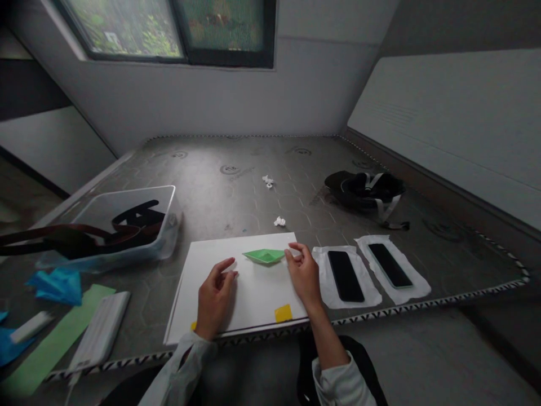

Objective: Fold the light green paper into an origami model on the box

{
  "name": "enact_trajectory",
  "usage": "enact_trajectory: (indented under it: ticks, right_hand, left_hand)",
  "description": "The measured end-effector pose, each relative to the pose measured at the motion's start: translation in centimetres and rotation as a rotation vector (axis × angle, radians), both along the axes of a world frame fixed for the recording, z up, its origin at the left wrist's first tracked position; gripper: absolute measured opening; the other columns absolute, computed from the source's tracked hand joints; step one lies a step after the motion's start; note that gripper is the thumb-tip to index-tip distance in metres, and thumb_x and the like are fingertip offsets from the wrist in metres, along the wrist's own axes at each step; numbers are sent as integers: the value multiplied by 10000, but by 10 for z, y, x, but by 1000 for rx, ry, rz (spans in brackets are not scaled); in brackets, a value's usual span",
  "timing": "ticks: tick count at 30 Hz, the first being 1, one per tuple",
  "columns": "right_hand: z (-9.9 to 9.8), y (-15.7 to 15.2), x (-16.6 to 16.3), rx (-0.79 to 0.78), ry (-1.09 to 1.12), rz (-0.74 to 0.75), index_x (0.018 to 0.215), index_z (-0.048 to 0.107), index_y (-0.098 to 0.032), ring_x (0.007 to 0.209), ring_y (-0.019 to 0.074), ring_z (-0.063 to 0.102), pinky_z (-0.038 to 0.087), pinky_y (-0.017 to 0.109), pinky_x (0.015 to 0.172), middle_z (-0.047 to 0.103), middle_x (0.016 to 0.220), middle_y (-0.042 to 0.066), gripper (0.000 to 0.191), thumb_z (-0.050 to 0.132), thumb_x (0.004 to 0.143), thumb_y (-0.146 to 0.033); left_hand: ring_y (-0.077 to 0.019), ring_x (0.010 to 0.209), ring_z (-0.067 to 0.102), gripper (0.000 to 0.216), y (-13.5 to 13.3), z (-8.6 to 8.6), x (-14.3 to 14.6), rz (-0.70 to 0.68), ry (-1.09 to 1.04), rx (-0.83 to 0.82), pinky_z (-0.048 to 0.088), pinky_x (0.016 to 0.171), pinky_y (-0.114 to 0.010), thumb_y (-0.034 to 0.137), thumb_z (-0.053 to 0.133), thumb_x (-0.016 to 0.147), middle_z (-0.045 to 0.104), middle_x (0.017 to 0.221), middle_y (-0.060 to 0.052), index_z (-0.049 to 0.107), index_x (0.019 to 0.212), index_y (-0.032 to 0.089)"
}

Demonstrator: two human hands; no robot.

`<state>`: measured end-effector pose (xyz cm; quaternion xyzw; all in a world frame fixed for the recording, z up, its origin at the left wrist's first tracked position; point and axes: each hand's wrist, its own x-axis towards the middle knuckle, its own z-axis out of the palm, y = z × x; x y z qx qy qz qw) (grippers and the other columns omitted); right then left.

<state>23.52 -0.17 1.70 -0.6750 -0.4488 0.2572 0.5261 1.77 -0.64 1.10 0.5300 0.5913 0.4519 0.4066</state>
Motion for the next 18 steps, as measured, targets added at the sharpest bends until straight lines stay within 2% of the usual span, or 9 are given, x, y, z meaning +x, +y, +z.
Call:
enact_trajectory:
  ticks: [3, 8, 13, 16, 18]
  right_hand:
    - [-3, 0, 15, 4, -141, -98, 1034, 642, -167, 575, 151, 556, 466, 263, 536, 672, 758, 29, 416, 597, 809, -514]
    - [-4, 0, 28, -8, -185, -179, 984, 643, -166, 628, 163, 555, 469, 289, 592, 658, 863, 59, 398, 560, 823, -520]
    - [-1, -2, 16, 95, -354, -53, 1015, 643, -198, 763, 188, 584, 502, 362, 758, 614, 1042, 80, 300, 588, 840, -436]
    - [-3, -2, 6, 171, -471, 50, 1076, 636, -229, 1032, 245, 575, 473, 425, 918, 577, 1137, 89, 270, 601, 848, -370]
    - [-6, -1, 1, 186, -555, 95, 1109, 637, -258, 1135, 270, 530, 433, 473, 976, 556, 1206, 87, 282, 622, 840, -338]
  left_hand:
    - [-172, 768, 673, 279, 0, -1, 1, -30, 39, 44, 537, 728, -295, 254, 560, 849, 728, 934, -53, 639, 1109, 192]
    - [-174, 760, 658, 224, 0, -2, 1, -91, 100, 126, 524, 710, -293, 230, 519, 858, 712, 1002, -65, 648, 1034, 183]
    - [-173, 719, 632, 186, -3, 1, -3, -221, 305, 219, 511, 699, -300, 220, 491, 874, 672, 912, -47, 635, 988, 196]
    - [-190, 750, 630, 150, -6, -2, -10, -193, 477, 272, 501, 703, -317, 235, 452, 904, 613, 859, -38, 599, 883, 210]
    - [-197, 745, 623, 167, -7, -6, -19, -154, 593, 283, 491, 689, -326, 252, 426, 923, 587, 838, -34, 567, 839, 219]
